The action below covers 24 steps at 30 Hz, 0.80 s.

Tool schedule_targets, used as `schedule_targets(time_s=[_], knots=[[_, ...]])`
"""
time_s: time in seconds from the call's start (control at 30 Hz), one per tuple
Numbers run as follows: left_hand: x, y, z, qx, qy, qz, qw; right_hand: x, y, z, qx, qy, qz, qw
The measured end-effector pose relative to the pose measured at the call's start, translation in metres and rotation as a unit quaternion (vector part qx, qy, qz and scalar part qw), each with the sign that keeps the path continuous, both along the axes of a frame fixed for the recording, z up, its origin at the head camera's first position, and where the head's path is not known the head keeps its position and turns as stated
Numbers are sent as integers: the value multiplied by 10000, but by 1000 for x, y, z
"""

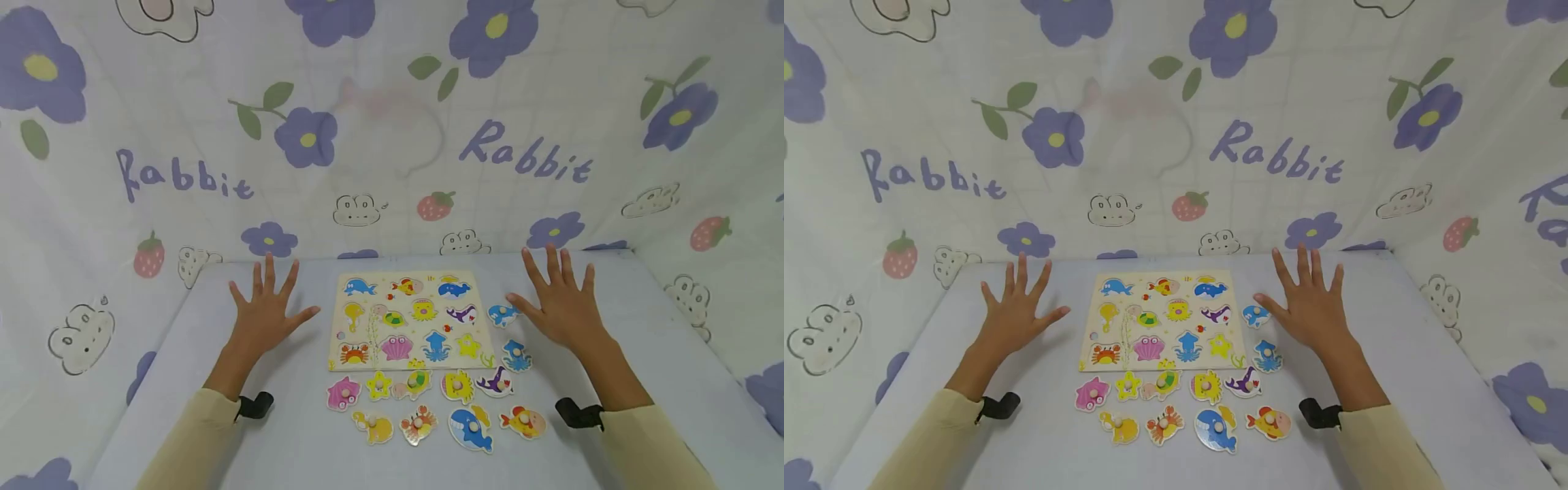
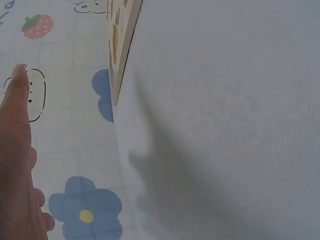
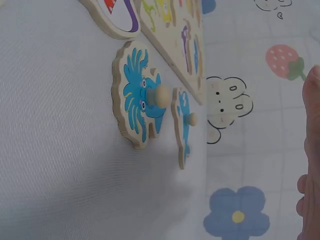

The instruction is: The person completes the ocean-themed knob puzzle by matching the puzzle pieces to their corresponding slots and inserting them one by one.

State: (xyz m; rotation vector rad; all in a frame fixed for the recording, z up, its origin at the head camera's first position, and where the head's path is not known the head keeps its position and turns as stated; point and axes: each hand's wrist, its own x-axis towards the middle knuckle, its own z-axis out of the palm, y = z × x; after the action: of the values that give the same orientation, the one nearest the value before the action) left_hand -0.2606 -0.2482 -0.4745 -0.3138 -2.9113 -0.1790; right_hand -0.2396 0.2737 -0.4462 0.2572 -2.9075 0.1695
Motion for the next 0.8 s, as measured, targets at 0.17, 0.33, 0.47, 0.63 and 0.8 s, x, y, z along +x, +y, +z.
schedule_targets(time_s=[0.17, 0.33, 0.47, 0.63, 0.8], knots=[[4, 2, -3, 111, -171, -281, 9994, 8, 3, -4, -195, -65, 76, 9998], [2, 8, -9, 15, -345, -386, 9987, 15, 5, -9, -507, -307, 89, 9982], [5, 18, -20, 66, -538, -476, 9974, 22, 8, -13, -1024, -725, 140, 9920], [6, 25, -24, 453, -950, -687, 9921, 22, 8, -13, -1638, -1368, 216, 9767], [5, 29, -23, 673, -1397, -847, 9843, 19, 11, -15, -1797, -2059, 241, 9616]])
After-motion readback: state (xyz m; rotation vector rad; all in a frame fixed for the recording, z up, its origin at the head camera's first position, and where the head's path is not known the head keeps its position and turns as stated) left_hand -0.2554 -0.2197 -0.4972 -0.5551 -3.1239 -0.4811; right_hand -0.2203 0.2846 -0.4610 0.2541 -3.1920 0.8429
